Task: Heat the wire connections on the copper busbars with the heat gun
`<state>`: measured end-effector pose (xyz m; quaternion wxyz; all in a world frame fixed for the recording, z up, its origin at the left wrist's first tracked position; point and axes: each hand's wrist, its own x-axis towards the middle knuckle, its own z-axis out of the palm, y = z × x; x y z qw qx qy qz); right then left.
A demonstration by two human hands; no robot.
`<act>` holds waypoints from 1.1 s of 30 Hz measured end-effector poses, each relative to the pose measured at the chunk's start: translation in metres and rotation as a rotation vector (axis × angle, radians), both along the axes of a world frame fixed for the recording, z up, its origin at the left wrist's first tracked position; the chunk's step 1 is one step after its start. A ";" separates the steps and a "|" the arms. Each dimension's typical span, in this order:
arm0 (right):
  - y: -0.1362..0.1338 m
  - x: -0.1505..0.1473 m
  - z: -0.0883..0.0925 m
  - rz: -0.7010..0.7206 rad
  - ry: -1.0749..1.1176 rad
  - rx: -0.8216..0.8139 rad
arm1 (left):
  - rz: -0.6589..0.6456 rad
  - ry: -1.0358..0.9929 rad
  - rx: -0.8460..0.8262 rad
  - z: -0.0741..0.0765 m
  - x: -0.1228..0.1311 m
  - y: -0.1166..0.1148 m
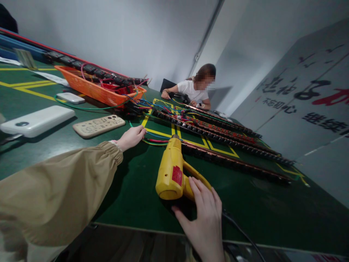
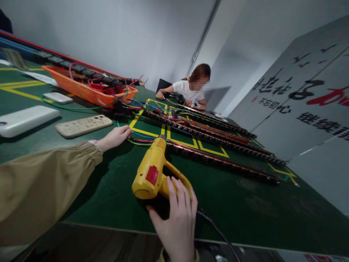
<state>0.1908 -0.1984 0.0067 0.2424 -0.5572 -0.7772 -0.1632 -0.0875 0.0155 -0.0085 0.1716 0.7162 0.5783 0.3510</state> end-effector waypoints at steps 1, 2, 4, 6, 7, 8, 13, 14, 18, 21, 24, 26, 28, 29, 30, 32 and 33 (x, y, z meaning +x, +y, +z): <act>0.000 -0.004 0.000 -0.006 0.001 0.000 | 0.001 -0.004 0.001 0.000 0.000 0.000; 0.001 -0.008 0.001 -0.019 0.008 -0.002 | 0.003 -0.008 0.003 0.000 0.000 0.000; 0.005 -0.016 0.004 -0.050 0.037 -0.019 | 0.002 -0.013 0.009 0.000 0.000 0.000; 0.010 -0.022 0.008 -0.074 0.072 -0.069 | 0.002 -0.013 0.007 0.000 0.000 0.000; 0.013 -0.026 0.010 -0.085 0.083 -0.102 | 0.004 -0.012 0.003 0.001 0.001 0.001; 0.016 -0.029 0.012 -0.093 0.088 -0.134 | 0.008 -0.013 -0.002 0.001 0.001 0.001; 0.022 -0.044 0.016 -0.109 0.097 -0.189 | 0.016 -0.028 -0.013 0.001 0.003 0.001; 0.022 -0.046 0.016 -0.105 0.100 -0.196 | 0.018 -0.029 -0.015 0.002 0.003 0.002; 0.021 -0.057 0.017 -0.084 0.102 -0.208 | 0.017 -0.037 -0.020 0.002 0.003 0.001; 0.020 -0.066 0.017 -0.068 0.099 -0.197 | 0.012 -0.041 -0.023 0.004 0.003 0.000; 0.019 -0.074 0.017 -0.050 0.090 -0.183 | 0.008 -0.028 -0.021 0.004 0.002 0.000; 0.018 -0.079 0.017 -0.049 0.085 -0.168 | 0.005 -0.020 -0.018 0.003 0.002 0.001; 0.018 -0.084 0.018 -0.046 0.089 -0.174 | 0.005 -0.017 -0.009 0.001 0.002 0.004; 0.018 -0.087 0.018 -0.045 0.096 -0.184 | 0.008 -0.010 0.000 0.000 0.001 0.005; 0.018 -0.090 0.019 -0.043 0.104 -0.197 | 0.011 0.003 0.011 0.000 0.001 0.006; 0.018 -0.096 0.020 -0.040 0.124 -0.221 | 0.018 0.039 0.035 -0.002 0.000 0.008; 0.018 -0.100 0.020 -0.038 0.135 -0.231 | 0.019 0.053 0.043 -0.002 0.000 0.009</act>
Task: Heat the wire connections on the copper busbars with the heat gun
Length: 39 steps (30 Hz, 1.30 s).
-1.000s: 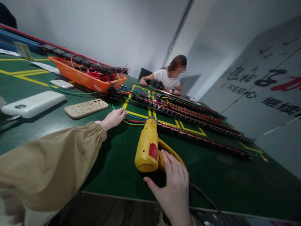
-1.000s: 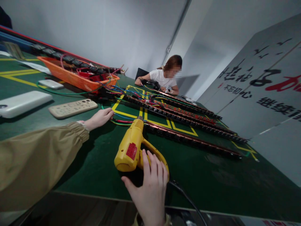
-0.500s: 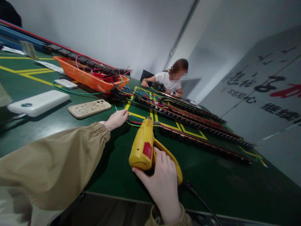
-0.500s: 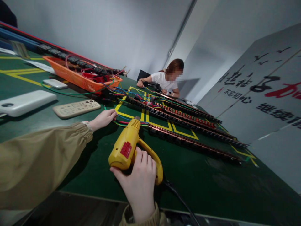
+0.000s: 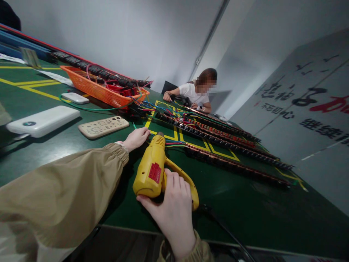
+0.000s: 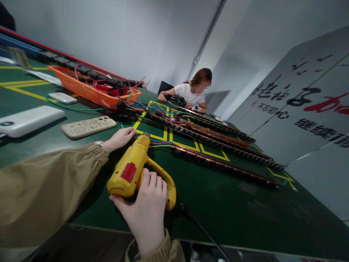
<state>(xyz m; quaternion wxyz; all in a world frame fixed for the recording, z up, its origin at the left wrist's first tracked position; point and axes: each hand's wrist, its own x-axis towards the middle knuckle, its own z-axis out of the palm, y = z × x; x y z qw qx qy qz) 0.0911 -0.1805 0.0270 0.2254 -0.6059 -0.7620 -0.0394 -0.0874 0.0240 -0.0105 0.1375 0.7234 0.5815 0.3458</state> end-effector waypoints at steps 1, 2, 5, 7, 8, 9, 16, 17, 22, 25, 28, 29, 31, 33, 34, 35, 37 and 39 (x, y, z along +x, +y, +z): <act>0.000 -0.003 0.000 0.001 0.011 -0.006 | -0.003 0.009 0.004 0.000 0.000 0.001; -0.001 -0.006 0.001 0.005 0.020 -0.012 | -0.006 0.011 0.005 0.000 0.000 0.001; -0.002 -0.011 0.000 0.013 0.048 -0.012 | -0.003 0.013 -0.005 0.001 -0.001 0.001; -0.002 -0.012 0.000 0.020 0.071 0.002 | 0.002 0.036 -0.011 0.002 -0.001 0.001; -0.002 -0.012 -0.001 0.023 0.083 0.010 | 0.004 0.050 -0.012 0.002 -0.001 0.001; -0.002 -0.012 -0.002 0.024 0.095 0.020 | 0.006 0.062 -0.012 0.003 -0.001 0.001; -0.003 -0.010 -0.010 0.007 0.190 0.037 | -0.009 0.066 -0.020 0.008 -0.002 -0.005; -0.003 -0.008 -0.010 0.009 0.206 0.033 | -0.006 0.072 -0.028 0.008 -0.003 -0.005; -0.007 0.007 -0.007 0.027 0.256 0.023 | 0.005 0.072 -0.016 0.008 -0.004 -0.007; -0.008 0.017 -0.006 0.035 0.274 0.018 | -0.011 0.025 -0.043 0.007 -0.005 -0.006; -0.008 0.026 -0.005 0.032 0.283 0.013 | -0.032 -0.012 -0.064 0.006 -0.006 -0.005; -0.008 0.029 -0.005 0.023 0.283 0.014 | -0.036 -0.018 -0.063 0.005 -0.006 -0.005; -0.008 0.035 -0.005 -0.003 0.276 0.014 | -0.032 -0.017 -0.057 0.005 -0.006 -0.006; -0.007 0.041 -0.005 -0.028 0.262 0.014 | -0.019 -0.008 -0.061 0.006 -0.006 -0.006; -0.007 0.045 -0.005 -0.039 0.254 0.015 | -0.014 -0.003 -0.064 0.006 -0.006 -0.006; -0.007 0.048 -0.005 -0.049 0.246 0.016 | -0.012 -0.001 -0.067 0.007 -0.006 -0.007; -0.007 0.055 -0.005 -0.074 0.231 0.021 | -0.009 -0.006 -0.072 0.007 -0.006 -0.007; -0.007 0.060 -0.006 -0.108 0.219 0.027 | -0.012 -0.021 -0.074 0.007 -0.006 -0.008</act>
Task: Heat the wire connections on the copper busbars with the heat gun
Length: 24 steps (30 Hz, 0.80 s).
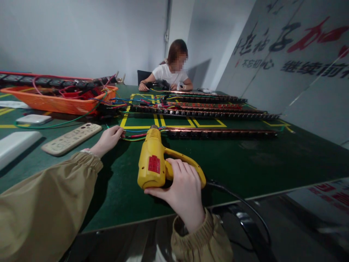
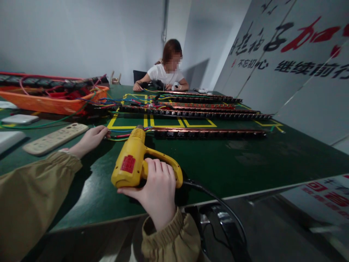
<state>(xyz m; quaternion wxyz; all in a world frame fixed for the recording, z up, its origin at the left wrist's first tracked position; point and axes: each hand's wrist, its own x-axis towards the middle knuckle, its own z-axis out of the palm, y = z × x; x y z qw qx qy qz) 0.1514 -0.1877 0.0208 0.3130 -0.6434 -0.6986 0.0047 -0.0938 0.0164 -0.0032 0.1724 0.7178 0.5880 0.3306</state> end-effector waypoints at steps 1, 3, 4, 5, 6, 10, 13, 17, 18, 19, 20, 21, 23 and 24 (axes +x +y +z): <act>0.000 0.002 -0.001 -0.014 -0.005 0.003 | -0.002 -0.006 -0.001 0.000 0.000 0.000; 0.000 0.006 -0.002 -0.029 -0.013 0.012 | -0.002 -0.011 0.002 -0.001 -0.001 0.000; -0.001 0.007 -0.002 -0.029 -0.015 0.016 | -0.004 -0.013 0.006 -0.002 -0.001 0.001; -0.001 0.008 -0.003 -0.028 -0.016 0.021 | -0.006 -0.016 0.010 -0.002 -0.002 0.001; -0.001 0.008 -0.003 -0.029 -0.017 0.026 | -0.008 -0.018 0.013 -0.002 -0.002 0.001; 0.000 0.008 -0.004 -0.031 -0.032 0.040 | -0.011 -0.027 0.013 -0.001 -0.001 0.000; -0.001 0.007 -0.004 -0.038 -0.046 0.047 | -0.009 -0.038 0.006 0.000 0.000 -0.001; -0.004 0.005 -0.004 -0.061 -0.057 0.053 | -0.007 -0.046 0.025 0.001 0.002 -0.001; -0.004 0.005 -0.003 -0.064 -0.061 0.052 | -0.009 -0.057 0.025 0.001 0.002 -0.001; -0.005 0.005 -0.003 -0.064 -0.065 0.049 | -0.010 -0.074 0.023 0.001 0.002 -0.001; -0.005 0.005 -0.003 -0.063 -0.071 0.046 | -0.008 -0.096 0.018 0.001 0.003 -0.001; -0.005 0.005 -0.003 -0.060 -0.078 0.041 | -0.004 -0.124 0.013 0.000 0.003 -0.001; -0.005 0.005 -0.004 -0.049 -0.097 0.039 | -0.001 -0.166 0.008 0.000 0.004 0.000; -0.005 0.006 -0.005 -0.045 -0.108 0.042 | 0.000 -0.171 0.011 0.000 0.004 0.000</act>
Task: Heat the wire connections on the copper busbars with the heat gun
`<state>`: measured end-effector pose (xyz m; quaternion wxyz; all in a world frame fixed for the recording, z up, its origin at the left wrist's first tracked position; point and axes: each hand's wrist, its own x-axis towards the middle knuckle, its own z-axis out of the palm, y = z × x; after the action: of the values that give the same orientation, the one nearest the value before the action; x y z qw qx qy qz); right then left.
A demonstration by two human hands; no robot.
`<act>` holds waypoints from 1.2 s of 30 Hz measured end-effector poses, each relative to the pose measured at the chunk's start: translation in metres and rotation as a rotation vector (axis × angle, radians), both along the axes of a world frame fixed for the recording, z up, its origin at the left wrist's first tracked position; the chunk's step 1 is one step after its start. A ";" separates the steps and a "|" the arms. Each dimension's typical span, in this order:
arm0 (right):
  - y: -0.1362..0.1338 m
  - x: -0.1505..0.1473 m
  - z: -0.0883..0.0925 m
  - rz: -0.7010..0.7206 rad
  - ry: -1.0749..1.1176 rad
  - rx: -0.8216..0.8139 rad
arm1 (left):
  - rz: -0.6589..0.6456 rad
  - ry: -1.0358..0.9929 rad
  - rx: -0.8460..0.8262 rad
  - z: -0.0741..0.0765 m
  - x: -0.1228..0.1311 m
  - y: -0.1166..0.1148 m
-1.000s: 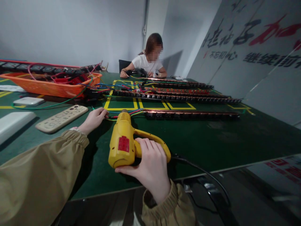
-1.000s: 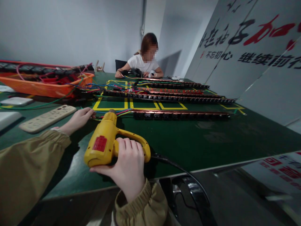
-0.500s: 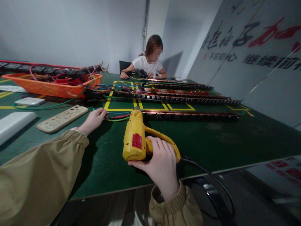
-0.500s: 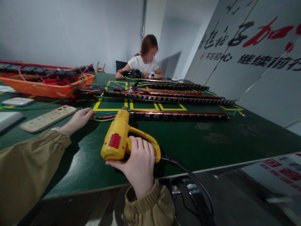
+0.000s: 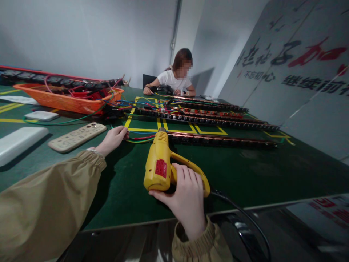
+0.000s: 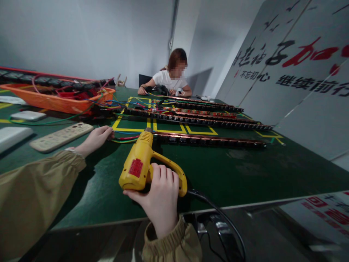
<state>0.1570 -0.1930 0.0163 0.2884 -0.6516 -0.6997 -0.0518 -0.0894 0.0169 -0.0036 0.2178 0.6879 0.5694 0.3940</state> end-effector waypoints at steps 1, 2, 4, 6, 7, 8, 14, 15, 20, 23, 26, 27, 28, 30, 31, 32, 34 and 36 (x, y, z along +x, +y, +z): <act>0.000 0.000 0.000 0.002 -0.011 0.003 | 0.001 0.011 0.008 0.000 0.000 0.001; 0.000 0.000 -0.001 0.003 -0.021 0.007 | 0.001 0.032 0.018 0.000 0.000 0.001; 0.000 -0.001 -0.001 -0.002 -0.039 0.008 | 0.007 0.076 0.035 -0.001 0.000 0.002; -0.001 -0.002 0.000 -0.012 -0.055 -0.001 | 0.011 0.080 0.036 -0.001 -0.001 0.003; -0.001 -0.004 0.000 -0.018 -0.062 -0.006 | 0.009 0.071 0.033 -0.001 -0.001 0.003; -0.001 -0.007 0.001 -0.025 -0.067 -0.010 | 0.007 0.062 0.030 -0.001 -0.001 0.003; -0.004 -0.027 0.003 -0.041 -0.076 -0.024 | -0.007 0.020 0.030 -0.006 -0.001 0.007; -0.004 -0.030 0.002 -0.038 -0.075 -0.021 | -0.014 0.008 0.031 -0.007 -0.001 0.008; -0.004 -0.042 0.000 -0.021 -0.084 0.038 | -0.019 -0.001 0.031 -0.008 0.000 0.009; -0.003 -0.047 -0.002 -0.006 -0.088 0.071 | -0.017 0.024 0.042 -0.007 0.000 0.008; -0.004 -0.052 -0.004 0.010 -0.095 0.088 | -0.002 0.034 0.040 -0.005 0.002 0.005; -0.004 -0.054 -0.004 0.016 -0.096 0.094 | 0.003 0.036 0.036 -0.004 0.002 0.005; -0.004 -0.055 -0.004 0.023 -0.094 0.097 | 0.007 0.039 0.032 -0.003 0.002 0.004; -0.004 -0.058 -0.004 0.034 -0.086 0.097 | 0.006 0.042 0.033 -0.003 0.003 0.003; -0.004 -0.060 -0.004 0.039 -0.081 0.096 | -0.001 0.038 0.035 -0.003 0.003 0.003; -0.004 -0.061 -0.004 0.045 -0.078 0.095 | -0.007 0.032 0.036 -0.003 0.002 0.003; -0.004 -0.065 -0.005 0.058 -0.074 0.102 | -0.011 0.018 0.037 -0.004 0.002 0.004; -0.002 -0.068 -0.006 0.069 -0.066 0.114 | -0.009 0.019 0.034 -0.005 0.001 0.004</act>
<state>0.0886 -0.1952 0.0103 0.3033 -0.6075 -0.7269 -0.1029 -0.0880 0.0211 -0.0086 0.2025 0.6978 0.5616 0.3959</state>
